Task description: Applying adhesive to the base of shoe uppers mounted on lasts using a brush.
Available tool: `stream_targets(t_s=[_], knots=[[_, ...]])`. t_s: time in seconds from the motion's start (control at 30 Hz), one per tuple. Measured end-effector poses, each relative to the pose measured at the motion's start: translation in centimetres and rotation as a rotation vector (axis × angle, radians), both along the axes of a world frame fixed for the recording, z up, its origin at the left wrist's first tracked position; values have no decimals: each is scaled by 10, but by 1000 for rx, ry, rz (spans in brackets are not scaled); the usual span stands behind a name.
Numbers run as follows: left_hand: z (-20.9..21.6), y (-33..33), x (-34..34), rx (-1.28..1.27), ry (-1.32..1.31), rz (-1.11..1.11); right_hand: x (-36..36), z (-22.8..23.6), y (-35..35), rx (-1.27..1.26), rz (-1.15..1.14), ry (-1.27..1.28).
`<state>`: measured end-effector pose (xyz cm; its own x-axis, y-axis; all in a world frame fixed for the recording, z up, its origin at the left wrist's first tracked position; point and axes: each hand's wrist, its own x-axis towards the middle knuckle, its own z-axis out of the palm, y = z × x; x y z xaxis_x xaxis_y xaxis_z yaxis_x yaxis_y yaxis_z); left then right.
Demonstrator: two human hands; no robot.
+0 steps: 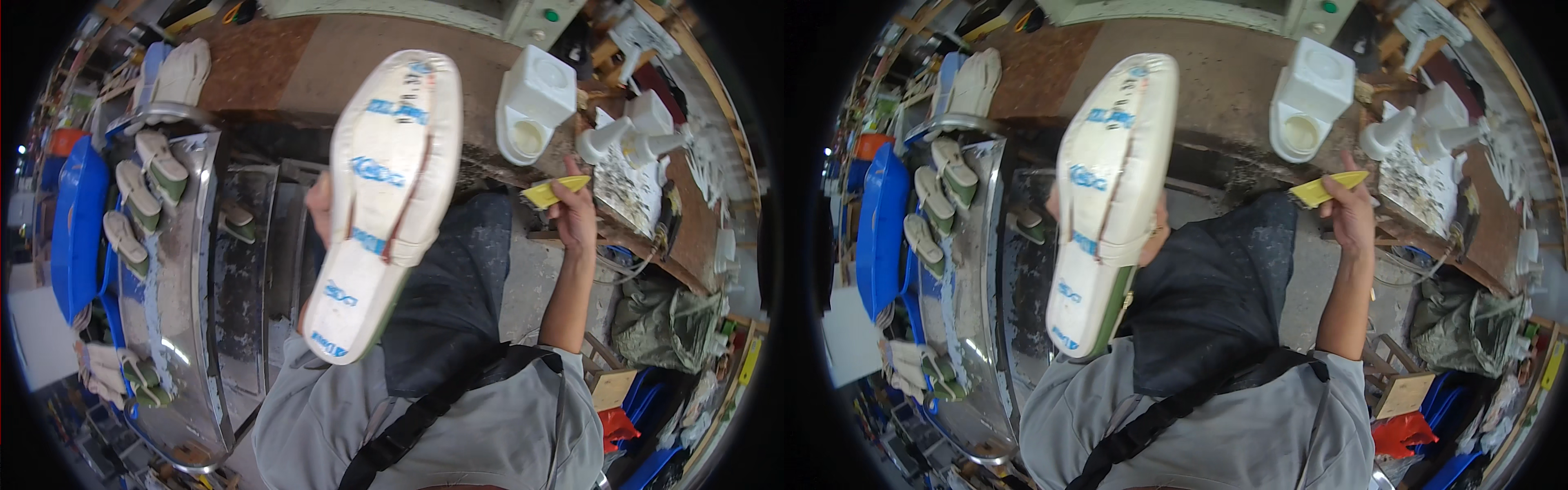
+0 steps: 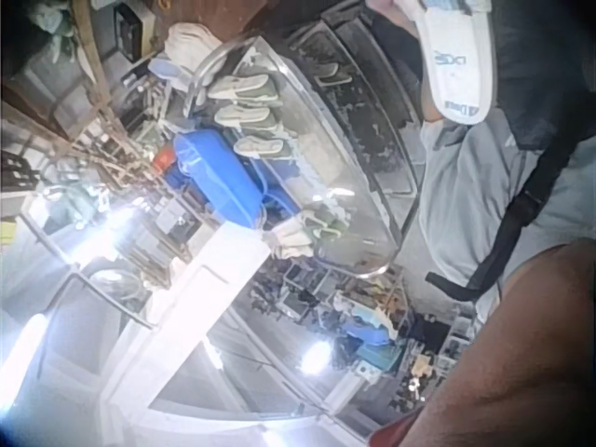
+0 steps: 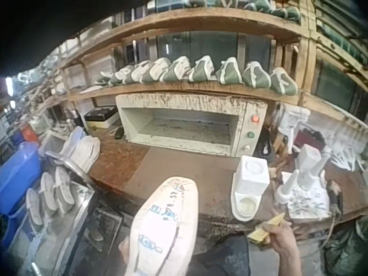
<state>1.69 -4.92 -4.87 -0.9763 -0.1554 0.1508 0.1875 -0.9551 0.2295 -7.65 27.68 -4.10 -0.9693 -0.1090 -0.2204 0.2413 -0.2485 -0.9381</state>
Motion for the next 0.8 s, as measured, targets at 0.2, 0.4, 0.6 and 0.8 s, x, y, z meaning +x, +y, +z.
stream_targets(t_s=[0.2,0.4,0.6,0.8], knots=[[66,14,-3,58,-293,-82,-15,-18,23,667,127,-132],[38,15,-8,385,266,-393,15,11,18,440,317,-145],[22,0,18,-234,285,-170,46,90,-30,-223,-211,229],[60,9,29,-547,177,-94,74,144,-78,-356,-6,536]])
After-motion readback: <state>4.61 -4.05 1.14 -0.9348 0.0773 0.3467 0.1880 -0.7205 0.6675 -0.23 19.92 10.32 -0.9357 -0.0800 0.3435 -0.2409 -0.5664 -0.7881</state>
